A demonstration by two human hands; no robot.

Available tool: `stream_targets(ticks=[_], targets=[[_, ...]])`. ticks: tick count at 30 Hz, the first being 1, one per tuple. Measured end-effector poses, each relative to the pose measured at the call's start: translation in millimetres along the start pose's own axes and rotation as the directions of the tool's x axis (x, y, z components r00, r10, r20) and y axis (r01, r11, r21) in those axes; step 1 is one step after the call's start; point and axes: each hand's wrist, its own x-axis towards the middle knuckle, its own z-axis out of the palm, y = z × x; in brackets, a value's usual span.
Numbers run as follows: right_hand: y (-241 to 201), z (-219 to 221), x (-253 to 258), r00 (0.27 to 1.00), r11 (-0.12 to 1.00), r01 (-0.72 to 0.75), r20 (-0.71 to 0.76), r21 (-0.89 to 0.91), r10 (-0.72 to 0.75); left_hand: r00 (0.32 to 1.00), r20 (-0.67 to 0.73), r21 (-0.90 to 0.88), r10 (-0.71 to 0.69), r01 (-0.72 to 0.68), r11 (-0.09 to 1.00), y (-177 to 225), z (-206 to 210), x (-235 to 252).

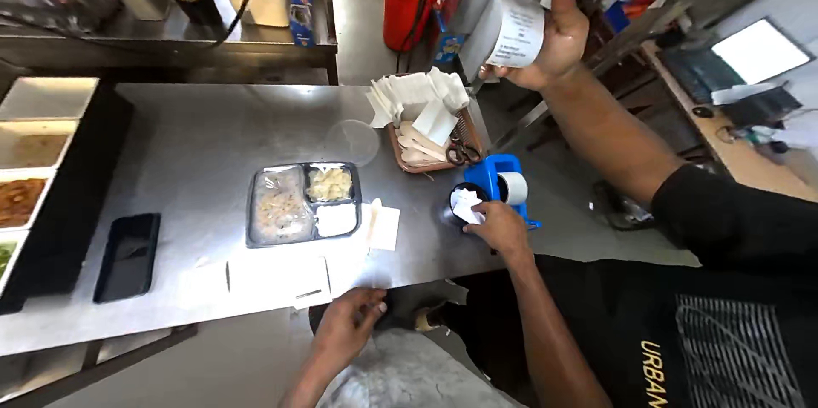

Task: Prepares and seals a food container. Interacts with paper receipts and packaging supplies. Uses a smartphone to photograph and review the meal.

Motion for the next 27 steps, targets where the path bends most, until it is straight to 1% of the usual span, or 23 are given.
stream_targets(ticks=[1,3,5,8,10,12,13,15,17,18,19,21,22,24,26,27], targets=[[-1,1,-4,0.999,1.000,0.024,-0.024,0.006,-0.024,0.999,0.041,0.022,0.017,-0.018,1.000,6,3,5],[-3,3,-19,0.989,0.994,0.092,-0.125,0.065,-0.083,0.994,0.099,0.044,0.038,-0.043,0.998,15,7,10],[-5,3,-28,0.960,0.979,0.155,-0.255,0.135,-0.117,0.994,0.098,0.053,0.054,-0.059,0.997,18,6,11],[-1,7,-32,0.884,0.946,0.224,-0.458,0.235,-0.096,0.998,0.008,0.024,0.058,-0.058,0.998,12,-4,6],[3,12,-29,0.848,0.916,0.258,-0.527,0.308,-0.062,0.997,-0.064,-0.009,0.048,-0.049,0.999,6,-12,2],[7,20,-19,0.835,0.876,0.275,-0.550,0.396,-0.013,0.993,-0.108,-0.024,0.052,-0.055,0.998,-1,-23,-1],[8,23,-14,0.846,0.845,0.259,-0.532,0.468,0.035,0.992,-0.116,-0.034,0.058,-0.063,0.997,-3,-29,-3],[1,14,-18,0.902,0.742,0.213,-0.419,0.636,0.100,0.990,-0.111,-0.077,0.083,-0.092,0.993,-4,-40,-2],[-32,0,-41,0.955,0.653,0.178,-0.289,0.736,0.065,0.992,-0.088,-0.142,0.092,-0.104,0.984,-6,-58,-6],[-53,1,-55,0.969,0.646,0.172,-0.245,0.743,0.023,0.994,-0.081,-0.186,0.080,-0.094,0.978,-9,-67,-7],[-75,6,-69,0.977,0.665,0.178,-0.210,0.725,-0.032,0.996,-0.073,-0.244,0.056,-0.073,0.967,-13,-74,-7],[-120,26,-94,0.982,0.730,0.190,-0.140,0.657,-0.129,0.997,-0.067,-0.343,-0.021,-0.003,0.939,-22,-88,-2],[-140,42,-100,0.982,0.735,0.186,-0.111,0.652,-0.151,0.996,-0.064,-0.368,-0.057,0.029,0.929,-27,-94,1],[-168,68,-109,0.980,0.703,0.178,-0.060,0.688,-0.190,0.996,0.003,-0.415,-0.095,0.087,0.905,-37,-105,7],[-189,81,-117,0.967,0.664,0.197,-0.032,0.721,-0.253,0.993,0.090,-0.481,-0.074,0.108,0.870,-39,-113,12],[-197,85,-122,0.964,0.652,0.198,-0.025,0.732,-0.265,0.994,0.100,-0.501,-0.052,0.096,0.860,-38,-115,13]])
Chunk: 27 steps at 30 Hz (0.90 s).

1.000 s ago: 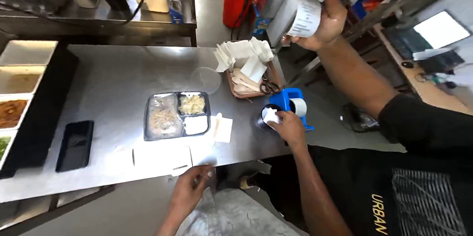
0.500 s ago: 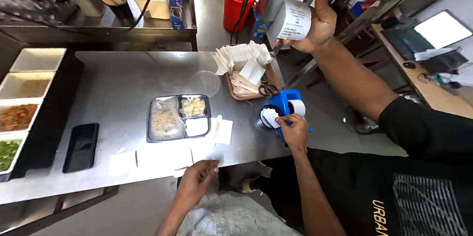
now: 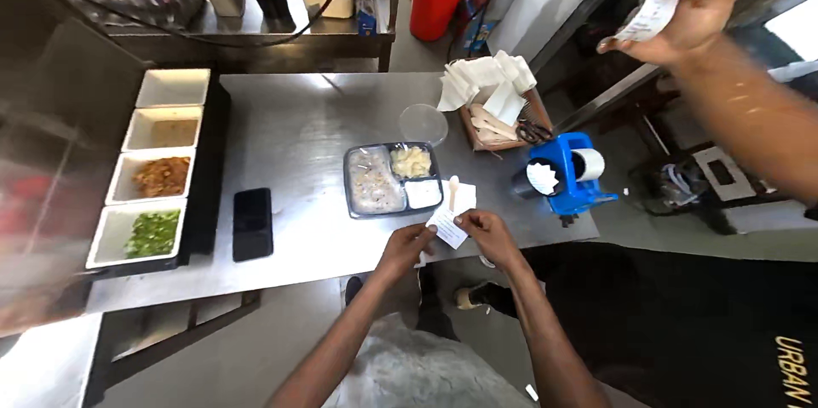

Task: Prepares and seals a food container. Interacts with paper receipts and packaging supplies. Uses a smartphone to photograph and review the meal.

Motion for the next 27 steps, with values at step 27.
stream_targets(ticks=[27], targets=[[30,4,-22,0.981,0.940,0.151,-0.167,0.307,-0.103,0.920,-0.380,-0.172,0.092,-0.168,0.971,-12,62,16]])
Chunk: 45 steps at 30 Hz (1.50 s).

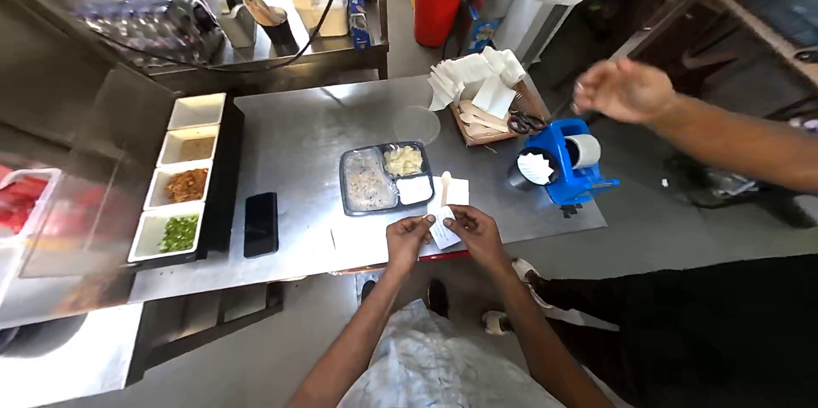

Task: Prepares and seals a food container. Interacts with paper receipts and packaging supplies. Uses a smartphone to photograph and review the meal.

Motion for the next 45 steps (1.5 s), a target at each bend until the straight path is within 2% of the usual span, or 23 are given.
stream_targets(ticks=[3,6,9,12,21,25,31,33,36,39,41,45], targets=[[1,3,1,0.999,0.998,-0.001,-0.050,0.063,0.004,1.000,-0.015,-0.036,-0.023,0.022,0.999,-1,6,-1],[9,5,4,0.994,0.975,-0.085,-0.050,0.203,0.097,0.997,-0.011,-0.100,-0.071,0.069,0.993,-5,5,-1],[11,5,5,0.982,0.921,-0.182,0.017,0.344,0.188,0.988,0.095,-0.254,-0.125,0.146,0.956,-7,1,-1],[4,9,3,0.973,0.900,-0.228,0.047,0.372,0.227,0.972,0.162,-0.372,-0.168,0.218,0.902,-9,-2,-3],[10,18,5,0.977,0.900,-0.209,0.115,0.381,0.178,0.957,0.198,-0.435,-0.213,0.280,0.856,0,-13,-6],[10,16,5,0.987,0.943,-0.147,0.110,0.299,0.119,0.929,0.270,-0.393,-0.252,0.345,0.853,7,-21,-4],[11,12,7,0.995,0.973,-0.053,0.100,0.226,0.030,0.924,0.266,-0.346,-0.274,0.357,0.868,10,-27,-3],[13,8,8,0.995,0.985,-0.025,0.100,0.170,0.008,0.930,0.261,-0.309,-0.257,0.333,0.891,12,-28,-3],[10,5,6,0.993,0.996,-0.010,0.115,0.087,0.000,0.944,0.274,-0.135,-0.186,0.229,0.964,10,-29,-1],[10,5,3,0.994,0.996,-0.042,0.099,0.078,0.035,0.975,0.171,-0.020,-0.145,0.150,0.988,-1,-19,4],[12,4,3,0.997,0.997,-0.071,0.023,0.029,0.071,0.993,0.020,-0.011,-0.114,0.114,0.993,-5,-9,5],[17,-24,7,0.989,0.995,-0.076,-0.133,-0.063,0.067,0.968,-0.233,0.182,-0.097,0.142,0.973,-14,1,3]])
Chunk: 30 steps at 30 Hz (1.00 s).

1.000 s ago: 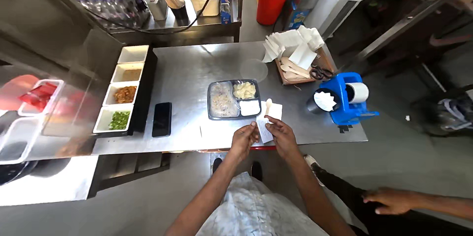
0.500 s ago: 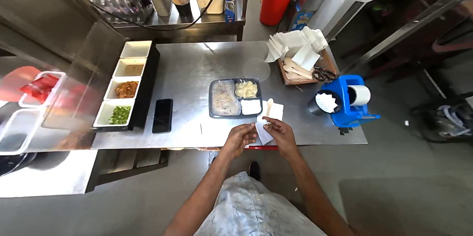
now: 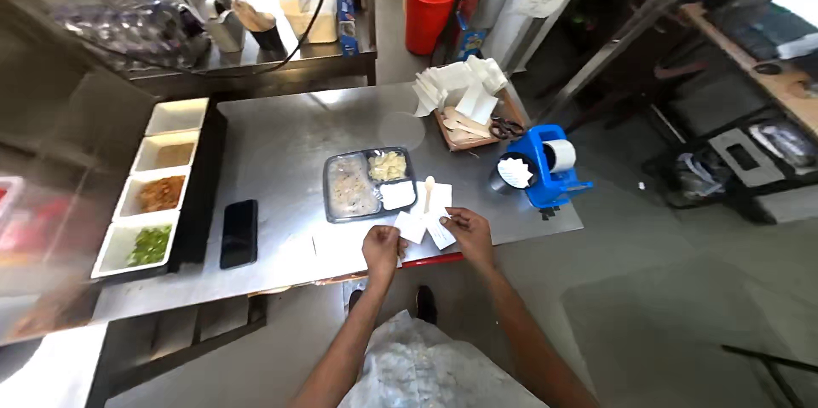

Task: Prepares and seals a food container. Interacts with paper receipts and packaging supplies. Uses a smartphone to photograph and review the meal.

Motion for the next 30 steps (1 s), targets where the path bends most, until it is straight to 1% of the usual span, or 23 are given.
stream_targets(ticks=[2,4,5,7,8,10,11,12,14,15,17,18,20,22,24,25,27,28,30], targets=[[-5,-30,12,0.992,0.998,0.022,-0.121,-0.058,-0.029,0.996,-0.079,0.200,0.033,-0.017,0.980,-11,1,7],[-11,-71,37,0.954,0.990,0.061,-0.284,-0.123,-0.094,0.982,-0.134,0.403,0.135,-0.071,0.912,-20,4,16],[-13,-93,53,0.924,0.983,0.072,-0.359,-0.171,-0.130,0.970,-0.148,0.465,0.190,-0.102,0.879,-21,5,19],[-15,-133,87,0.870,0.955,0.043,-0.458,-0.294,-0.181,0.951,-0.153,0.521,0.269,-0.153,0.840,-15,1,21],[-12,-150,103,0.857,0.929,0.014,-0.474,-0.369,-0.201,0.948,-0.141,0.524,0.285,-0.172,0.834,-9,-1,18],[-3,-178,114,0.851,0.837,-0.048,-0.461,-0.545,-0.251,0.956,-0.101,0.502,0.274,-0.189,0.844,5,-10,4],[-7,-178,112,0.856,0.796,-0.029,-0.426,-0.605,-0.292,0.954,-0.128,0.510,0.271,-0.171,0.843,16,-28,0],[-18,-168,110,0.862,0.777,0.022,-0.382,-0.630,-0.334,0.933,-0.206,0.537,0.295,-0.144,0.831,27,-53,3],[-36,-155,102,0.865,0.803,0.120,-0.335,-0.584,-0.373,0.847,-0.407,0.590,0.341,-0.041,0.806,43,-116,13],[-36,-147,91,0.864,0.828,0.154,-0.333,-0.540,-0.377,0.801,-0.488,0.612,0.347,0.031,0.790,45,-155,22],[-25,-113,68,0.881,0.862,0.230,-0.280,-0.451,-0.382,0.714,-0.595,0.655,0.368,0.166,0.737,33,-226,53],[-18,-88,55,0.896,0.864,0.277,-0.211,-0.421,-0.390,0.706,-0.615,0.678,0.350,0.247,0.693,24,-252,69],[-9,-28,26,0.935,0.889,0.312,-0.054,-0.335,-0.349,0.758,-0.613,0.695,0.223,0.383,0.608,12,-282,92],[-7,29,-1,0.956,0.927,0.293,0.086,-0.234,-0.280,0.780,-0.617,0.671,0.107,0.450,0.589,16,-293,100],[-12,74,-22,0.950,0.966,0.231,0.241,-0.120,-0.197,0.794,-0.606,0.635,0.047,0.447,0.629,30,-289,98],[-16,92,-31,0.934,0.986,0.158,0.331,-0.055,-0.131,0.808,-0.588,0.615,0.038,0.417,0.669,35,-284,92],[-31,131,-39,0.857,0.993,-0.067,0.515,0.097,0.007,0.840,-0.537,0.582,0.074,0.305,0.753,49,-271,79],[-41,146,-41,0.805,0.961,-0.210,0.590,0.180,0.065,0.870,-0.481,0.553,0.104,0.209,0.806,54,-257,68],[-59,164,-43,0.691,0.820,-0.482,0.709,0.308,0.141,0.936,-0.323,0.468,0.142,0.027,0.883,56,-208,34]])
